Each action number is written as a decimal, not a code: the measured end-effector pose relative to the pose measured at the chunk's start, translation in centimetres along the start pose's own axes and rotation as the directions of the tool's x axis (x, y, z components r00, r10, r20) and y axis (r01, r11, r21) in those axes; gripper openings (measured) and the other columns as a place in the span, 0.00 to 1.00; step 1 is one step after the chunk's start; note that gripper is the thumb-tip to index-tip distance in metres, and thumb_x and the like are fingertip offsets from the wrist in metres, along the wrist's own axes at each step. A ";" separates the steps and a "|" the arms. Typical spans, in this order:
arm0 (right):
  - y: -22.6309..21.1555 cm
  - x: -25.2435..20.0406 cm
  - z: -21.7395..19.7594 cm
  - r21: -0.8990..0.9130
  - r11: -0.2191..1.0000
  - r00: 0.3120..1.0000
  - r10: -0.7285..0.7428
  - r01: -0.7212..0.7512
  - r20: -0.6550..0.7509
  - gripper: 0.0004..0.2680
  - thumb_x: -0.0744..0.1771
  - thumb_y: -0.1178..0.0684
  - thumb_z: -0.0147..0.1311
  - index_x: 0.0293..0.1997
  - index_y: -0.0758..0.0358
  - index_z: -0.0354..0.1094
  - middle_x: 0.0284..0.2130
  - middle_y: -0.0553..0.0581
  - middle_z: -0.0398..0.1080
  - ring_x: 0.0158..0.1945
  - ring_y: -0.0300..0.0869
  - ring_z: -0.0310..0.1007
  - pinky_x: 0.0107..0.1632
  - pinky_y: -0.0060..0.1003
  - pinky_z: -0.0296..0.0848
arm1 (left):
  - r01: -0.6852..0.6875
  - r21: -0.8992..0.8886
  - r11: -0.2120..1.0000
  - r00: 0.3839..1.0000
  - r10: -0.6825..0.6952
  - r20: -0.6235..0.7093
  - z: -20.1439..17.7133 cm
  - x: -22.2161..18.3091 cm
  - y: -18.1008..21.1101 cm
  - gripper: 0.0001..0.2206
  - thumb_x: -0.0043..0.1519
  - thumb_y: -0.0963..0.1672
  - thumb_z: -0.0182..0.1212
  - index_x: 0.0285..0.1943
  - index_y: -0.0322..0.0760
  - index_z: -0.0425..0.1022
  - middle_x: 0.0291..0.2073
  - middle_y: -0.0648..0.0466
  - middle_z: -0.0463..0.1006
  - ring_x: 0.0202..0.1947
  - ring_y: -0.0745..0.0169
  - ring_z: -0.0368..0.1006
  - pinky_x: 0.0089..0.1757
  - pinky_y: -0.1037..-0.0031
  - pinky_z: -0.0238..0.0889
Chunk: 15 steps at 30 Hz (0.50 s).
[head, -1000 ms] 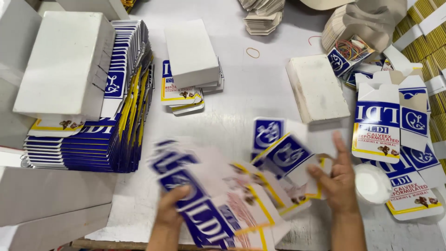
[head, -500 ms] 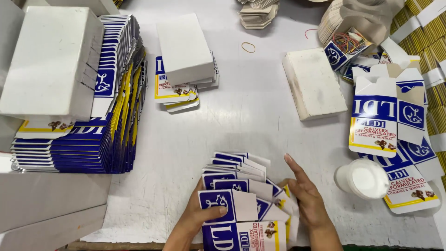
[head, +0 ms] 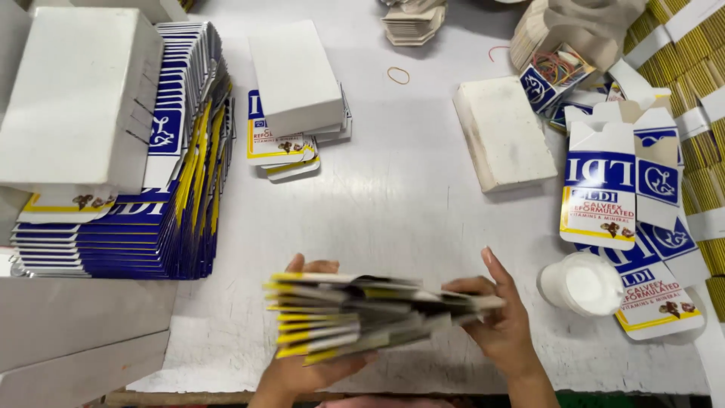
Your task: The person applies glue to the flaps of cardboard boxes by hand, folds them, and stacks them. They then gather the flattened boxes, fan them out, and place them onto a pile of other boxed items.
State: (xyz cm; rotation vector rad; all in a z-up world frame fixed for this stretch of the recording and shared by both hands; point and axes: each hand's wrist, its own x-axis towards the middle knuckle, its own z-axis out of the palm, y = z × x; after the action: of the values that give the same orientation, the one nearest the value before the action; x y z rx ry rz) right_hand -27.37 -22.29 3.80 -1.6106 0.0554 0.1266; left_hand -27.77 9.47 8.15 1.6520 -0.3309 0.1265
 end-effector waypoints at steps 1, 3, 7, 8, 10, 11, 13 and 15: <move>-0.7 1.4 0.5 -0.003 1.000 1.000 -0.004 0.004 0.008 0.40 0.62 0.58 0.67 0.82 0.58 0.38 0.60 0.71 0.70 0.60 0.58 0.71 0.59 0.48 0.71 | -0.003 0.001 1.000 1.000 0.003 -0.009 -0.1 0.7 0.0 0.51 0.44 0.45 0.78 0.76 0.29 0.49 0.60 0.41 0.71 0.64 0.45 0.68 0.65 0.51 0.50; -1.9 3.5 1.8 0.007 0.991 0.973 -0.134 0.135 0.188 0.43 0.59 0.52 0.70 0.80 0.57 0.36 0.66 0.64 0.61 0.67 0.54 0.63 0.68 0.50 0.65 | -0.124 0.009 0.992 0.991 0.124 -0.050 -0.7 1.6 0.1 0.61 0.42 0.50 0.81 0.76 0.31 0.33 0.63 0.42 0.61 0.69 0.44 0.57 0.66 0.52 0.40; -1.9 4.7 2.5 0.178 0.972 0.944 -0.196 0.151 0.267 0.42 0.59 0.40 0.70 0.78 0.56 0.41 0.74 0.61 0.50 0.76 0.53 0.50 0.73 0.52 0.54 | 0.017 0.040 0.999 0.999 -0.019 0.048 -0.3 1.6 -3.7 0.63 0.45 0.49 0.80 0.76 0.30 0.23 0.67 0.43 0.60 0.67 0.46 0.59 0.65 0.54 0.43; -2.3 4.8 2.8 0.214 0.963 0.957 -0.206 0.161 0.204 0.41 0.59 0.34 0.65 0.78 0.57 0.44 0.75 0.59 0.49 0.77 0.50 0.47 0.75 0.49 0.49 | 0.071 0.087 0.994 0.997 -0.073 0.021 -0.2 1.2 -4.8 0.55 0.45 0.48 0.83 0.74 0.34 0.40 0.63 0.46 0.65 0.64 0.49 0.65 0.63 0.58 0.55; -2.9 5.2 3.3 0.248 0.952 0.966 -0.219 0.180 0.136 0.41 0.60 0.27 0.61 0.77 0.57 0.47 0.76 0.58 0.49 0.79 0.46 0.44 0.77 0.45 0.44 | 0.117 0.131 0.984 0.993 -0.118 -0.006 0.1 1.3 -5.8 0.47 0.44 0.47 0.85 0.71 0.38 0.56 0.59 0.49 0.69 0.60 0.52 0.71 0.60 0.62 0.66; -3.1 5.6 3.5 0.289 0.941 0.971 -0.214 0.176 0.104 0.40 0.61 0.25 0.59 0.77 0.57 0.48 0.73 0.57 0.52 0.76 0.45 0.49 0.75 0.45 0.46 | 0.118 0.044 0.992 0.992 -0.120 0.027 0.2 1.9 -5.8 0.44 0.46 0.45 0.82 0.71 0.37 0.57 0.58 0.48 0.68 0.59 0.52 0.72 0.60 0.63 0.68; -2.8 6.2 3.8 0.328 0.928 0.976 -0.207 0.176 0.061 0.39 0.62 0.24 0.56 0.76 0.57 0.49 0.70 0.57 0.56 0.72 0.44 0.54 0.74 0.45 0.49 | 0.121 -0.047 0.992 0.990 -0.117 0.072 0.6 3.0 -5.1 0.42 0.48 0.43 0.80 0.70 0.36 0.57 0.58 0.47 0.67 0.58 0.52 0.72 0.60 0.65 0.70; -1.7 6.5 4.2 0.305 0.949 0.997 -0.077 0.082 -0.028 0.30 0.65 0.36 0.58 0.73 0.61 0.56 0.53 0.63 0.69 0.54 0.47 0.70 0.61 0.51 0.63 | 0.048 0.033 0.998 0.992 -0.052 0.117 1.2 3.1 -3.5 0.58 0.45 0.42 0.82 0.81 0.35 0.37 0.62 0.47 0.62 0.60 0.51 0.67 0.61 0.67 0.63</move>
State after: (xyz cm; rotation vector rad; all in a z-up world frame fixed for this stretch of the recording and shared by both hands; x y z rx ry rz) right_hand -20.94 -17.78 4.56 -1.3014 0.0208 0.0397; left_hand -23.90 8.10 5.50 1.6999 -0.3784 -0.0040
